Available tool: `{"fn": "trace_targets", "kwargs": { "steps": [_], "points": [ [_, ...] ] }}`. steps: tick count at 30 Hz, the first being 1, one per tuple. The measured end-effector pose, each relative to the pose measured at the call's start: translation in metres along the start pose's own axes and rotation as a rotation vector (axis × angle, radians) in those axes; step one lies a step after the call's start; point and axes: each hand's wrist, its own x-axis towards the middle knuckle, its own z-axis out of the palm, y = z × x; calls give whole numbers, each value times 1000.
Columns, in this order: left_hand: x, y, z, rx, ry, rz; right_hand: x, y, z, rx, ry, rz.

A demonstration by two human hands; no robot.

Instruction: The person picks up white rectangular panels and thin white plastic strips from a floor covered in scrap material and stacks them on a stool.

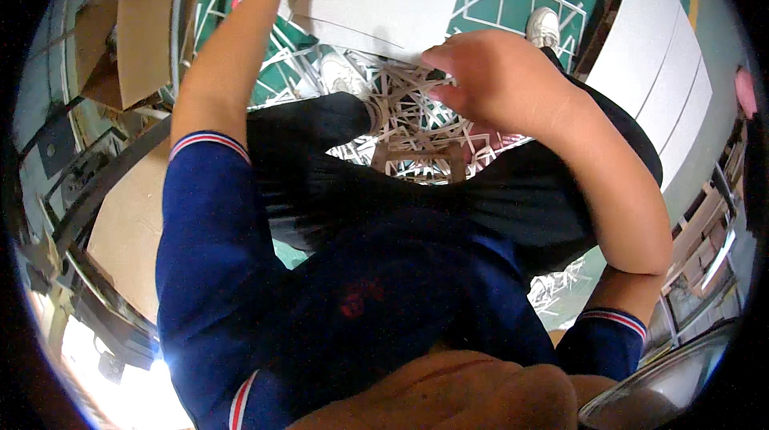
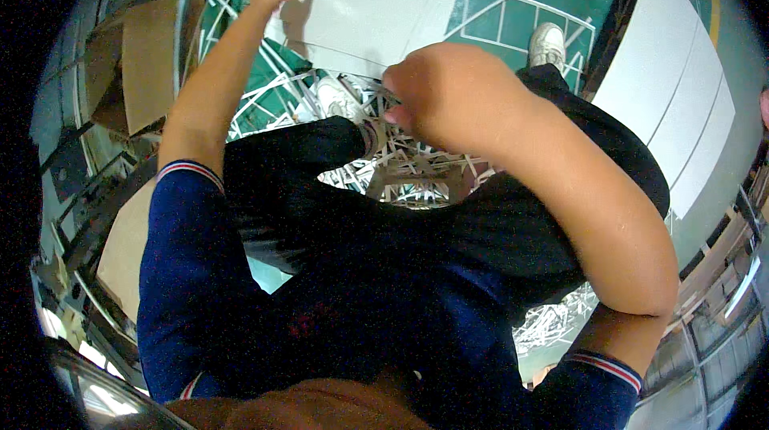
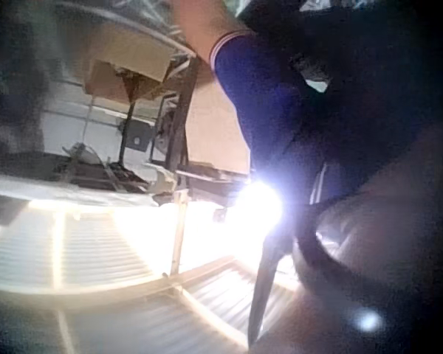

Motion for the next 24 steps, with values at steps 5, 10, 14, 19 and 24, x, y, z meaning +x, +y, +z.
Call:
{"fn": "trace_targets", "kwargs": {
  "steps": [5, 10, 14, 19, 24],
  "points": [
    [-70, 77, 50, 186, 190, -346, -4, -3, -21, 8, -116, 26],
    [-65, 87, 54, 121, 141, -511, -11, 11, -16, 30, -68, 33],
    [-72, 91, 48, -6, 83, -616, -9, 3, -21, -26, -117, 33],
    [-98, 116, 53, -133, -135, -533, -14, -7, -26, -108, -349, 179],
    [-101, 121, 60, -13, -119, -546, -28, -3, -17, -54, -275, 159]
  ]
}}
